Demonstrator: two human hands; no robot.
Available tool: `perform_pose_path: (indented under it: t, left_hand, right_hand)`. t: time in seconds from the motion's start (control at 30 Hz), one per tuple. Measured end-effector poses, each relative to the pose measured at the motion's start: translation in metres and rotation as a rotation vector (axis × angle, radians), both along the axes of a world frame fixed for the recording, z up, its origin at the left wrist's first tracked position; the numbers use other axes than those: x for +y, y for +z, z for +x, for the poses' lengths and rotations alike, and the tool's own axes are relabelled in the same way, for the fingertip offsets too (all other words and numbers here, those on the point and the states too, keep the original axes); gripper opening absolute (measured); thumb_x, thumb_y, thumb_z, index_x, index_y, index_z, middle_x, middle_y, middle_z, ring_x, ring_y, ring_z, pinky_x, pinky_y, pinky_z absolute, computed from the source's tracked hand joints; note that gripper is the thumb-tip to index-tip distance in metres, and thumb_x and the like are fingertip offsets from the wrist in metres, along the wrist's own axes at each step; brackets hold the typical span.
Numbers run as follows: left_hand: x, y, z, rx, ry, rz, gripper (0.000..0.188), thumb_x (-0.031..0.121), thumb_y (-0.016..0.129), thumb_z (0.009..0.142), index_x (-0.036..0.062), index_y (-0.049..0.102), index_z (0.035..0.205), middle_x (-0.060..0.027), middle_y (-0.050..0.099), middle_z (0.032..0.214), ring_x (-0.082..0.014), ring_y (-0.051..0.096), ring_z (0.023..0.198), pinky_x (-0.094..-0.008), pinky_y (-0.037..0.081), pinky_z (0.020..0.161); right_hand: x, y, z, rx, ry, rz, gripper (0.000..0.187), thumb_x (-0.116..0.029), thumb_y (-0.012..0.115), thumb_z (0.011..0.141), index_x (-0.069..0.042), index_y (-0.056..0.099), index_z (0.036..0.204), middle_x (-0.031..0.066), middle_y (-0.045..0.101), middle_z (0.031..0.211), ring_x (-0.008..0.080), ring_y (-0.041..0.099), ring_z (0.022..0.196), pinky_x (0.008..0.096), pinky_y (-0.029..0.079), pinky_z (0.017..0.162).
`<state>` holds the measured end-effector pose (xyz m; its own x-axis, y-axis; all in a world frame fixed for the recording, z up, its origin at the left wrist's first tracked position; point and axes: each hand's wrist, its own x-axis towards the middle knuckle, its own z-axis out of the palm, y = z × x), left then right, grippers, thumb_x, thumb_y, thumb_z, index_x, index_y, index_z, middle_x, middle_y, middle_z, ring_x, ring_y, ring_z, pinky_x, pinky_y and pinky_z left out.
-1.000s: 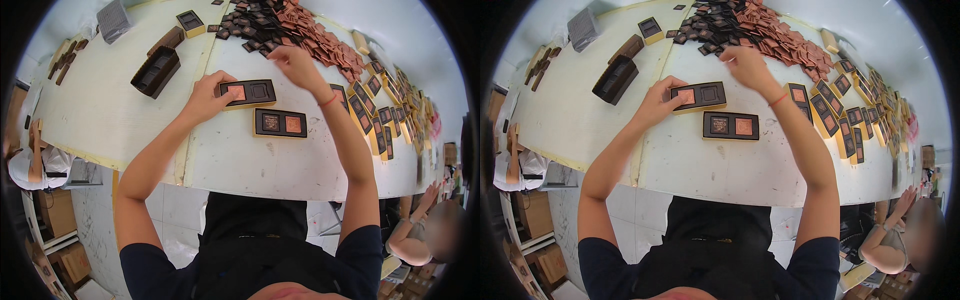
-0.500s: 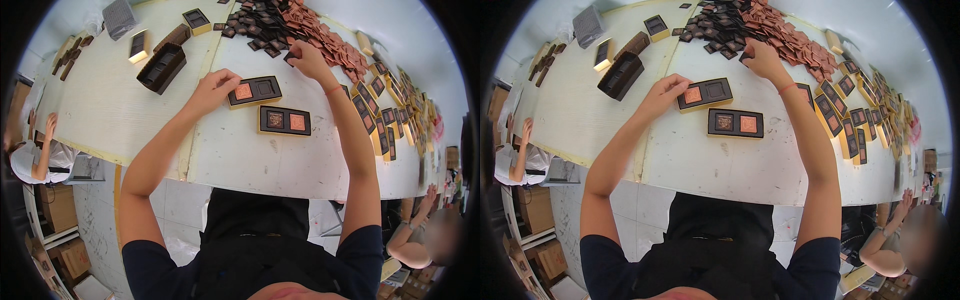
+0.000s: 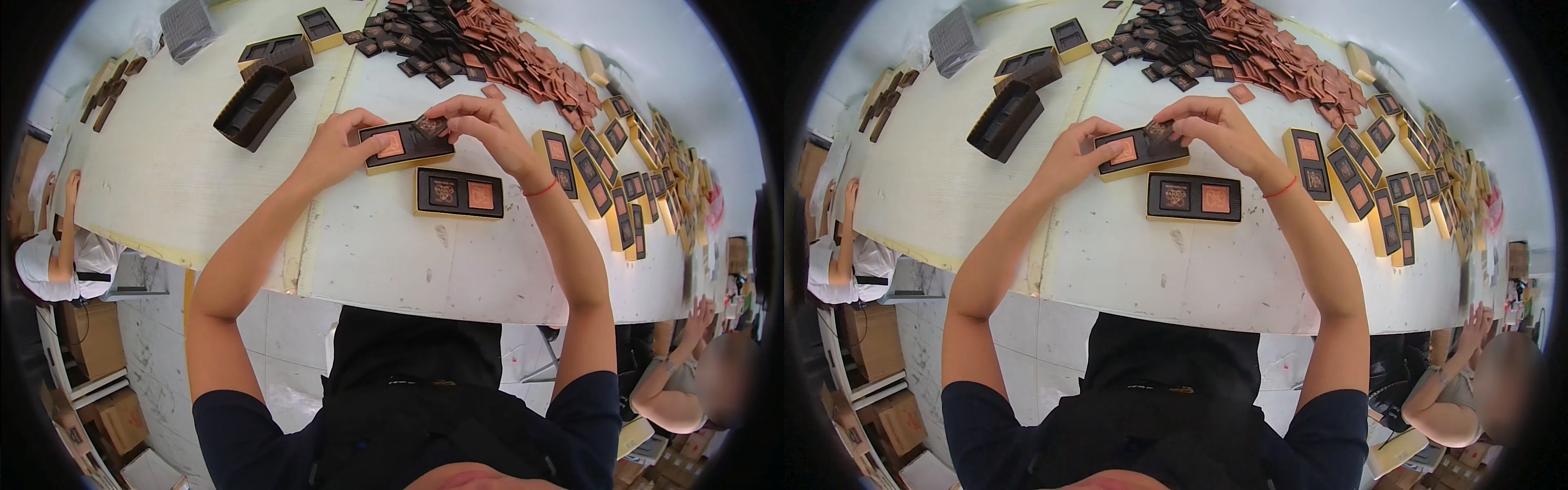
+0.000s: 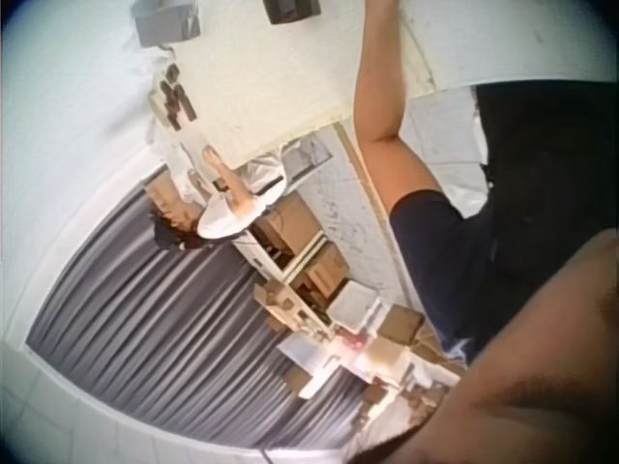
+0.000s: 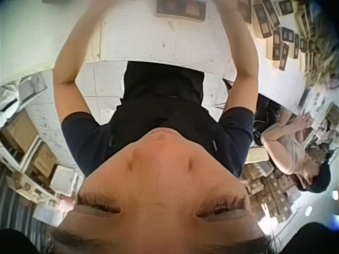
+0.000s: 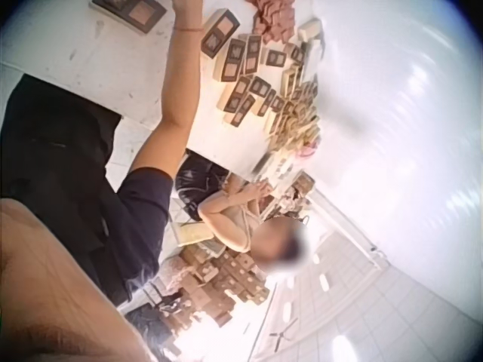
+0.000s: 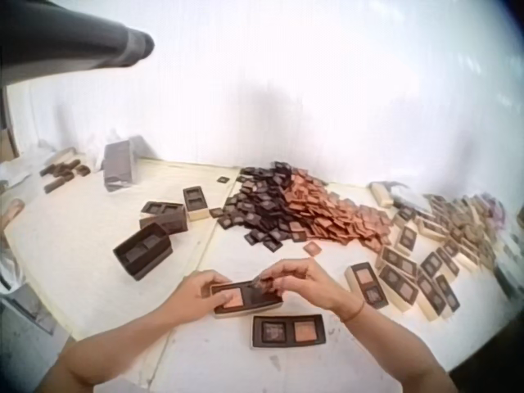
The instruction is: The person places small square inserts into rectangular compact cases on a table, then closes the cases and stacks them. The person also handles plastic bags and larger chocolate bars, placing them into trays.
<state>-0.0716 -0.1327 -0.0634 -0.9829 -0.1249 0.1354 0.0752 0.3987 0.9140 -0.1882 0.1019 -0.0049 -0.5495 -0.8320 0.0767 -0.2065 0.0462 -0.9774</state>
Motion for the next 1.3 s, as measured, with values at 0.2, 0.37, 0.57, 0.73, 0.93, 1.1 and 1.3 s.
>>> perform_pose_path:
  t: [0.2, 0.37, 0.57, 0.73, 0.93, 1.1, 1.3]
  left_hand:
    - [-0.002, -0.006, -0.001, 0.022, -0.018, 0.032, 0.027, 0.022, 0.072, 0.086, 0.0007, 0.07, 0.103, -0.003, 0.069, 0.084, -0.0073, 0.054, 0.066, -0.0259, 0.045, 0.06]
    - [-0.002, -0.006, -0.001, 0.041, -0.022, 0.038, 0.027, 0.022, 0.073, 0.086, 0.0007, 0.07, 0.103, -0.0034, 0.068, 0.086, -0.0076, 0.054, 0.066, -0.0259, 0.045, 0.061]
    - [-0.003, -0.004, 0.001, 0.01, -0.003, 0.017, 0.028, 0.023, 0.075, 0.086, 0.0017, 0.07, 0.103, -0.0042, 0.067, 0.087, -0.0087, 0.054, 0.067, -0.0273, 0.046, 0.063]
    - [-0.001, -0.001, 0.001, 0.009, -0.022, 0.035, 0.029, 0.024, 0.075, 0.085, 0.0019, 0.07, 0.103, -0.005, 0.067, 0.085, -0.0091, 0.056, 0.069, -0.0278, 0.047, 0.063]
    - [-0.001, 0.011, 0.006, -0.081, -0.045, -0.078, 0.023, 0.018, 0.068, 0.092, 0.0034, 0.067, 0.11, -0.0046, 0.067, 0.101, -0.0096, 0.059, 0.09, -0.0267, 0.049, 0.081]
    - [-0.004, 0.007, 0.004, 0.05, -0.016, -0.198, 0.027, 0.023, 0.067, 0.093, 0.0046, 0.067, 0.112, -0.0073, 0.067, 0.105, -0.018, 0.061, 0.097, -0.0308, 0.048, 0.087]
    - [-0.032, 0.003, -0.03, 0.313, 0.258, -0.234, 0.039, 0.027, 0.065, 0.093, 0.0051, 0.061, 0.126, -0.0144, 0.063, 0.124, -0.0306, 0.059, 0.116, -0.0389, 0.045, 0.099]
  right_hand:
    - [-0.001, -0.011, 0.004, 0.034, -0.068, 0.026, 0.022, -0.005, 0.062, 0.094, -0.003, 0.068, 0.115, 0.0024, 0.068, 0.098, 0.0068, 0.061, 0.084, 0.0222, 0.05, 0.075]
    - [0.001, -0.009, -0.005, 0.249, -0.045, 0.006, 0.022, -0.001, 0.058, 0.096, 0.0, 0.066, 0.117, 0.0008, 0.063, 0.096, 0.0067, 0.061, 0.089, 0.0222, 0.052, 0.071]
    - [-0.012, 0.026, 0.004, 0.481, -0.041, 0.229, 0.018, 0.0, 0.066, 0.087, 0.0, 0.067, 0.106, 0.0068, 0.067, 0.09, 0.0113, 0.067, 0.077, 0.0249, 0.055, 0.07]
    - [-0.025, 0.012, 0.002, 0.386, -0.029, 0.162, 0.011, 0.002, 0.069, 0.084, 0.005, 0.067, 0.095, 0.0098, 0.072, 0.087, 0.0128, 0.069, 0.081, 0.0256, 0.055, 0.076]
    - [-0.02, 0.012, 0.006, 0.507, 0.067, 0.236, 0.012, 0.0, 0.071, 0.082, 0.0, 0.072, 0.094, 0.0088, 0.068, 0.083, 0.0193, 0.065, 0.076, 0.0299, 0.052, 0.072]
    - [-0.014, 0.006, 0.013, 0.784, 0.037, 0.192, 0.012, -0.002, 0.072, 0.079, -0.006, 0.075, 0.09, 0.008, 0.066, 0.085, 0.0282, 0.06, 0.085, 0.0379, 0.049, 0.073]
    - [-0.013, 0.034, 0.018, 0.875, 0.293, 0.352, 0.017, -0.01, 0.07, 0.081, -0.004, 0.075, 0.096, 0.0114, 0.073, 0.09, 0.0304, 0.061, 0.077, 0.0385, 0.051, 0.075]
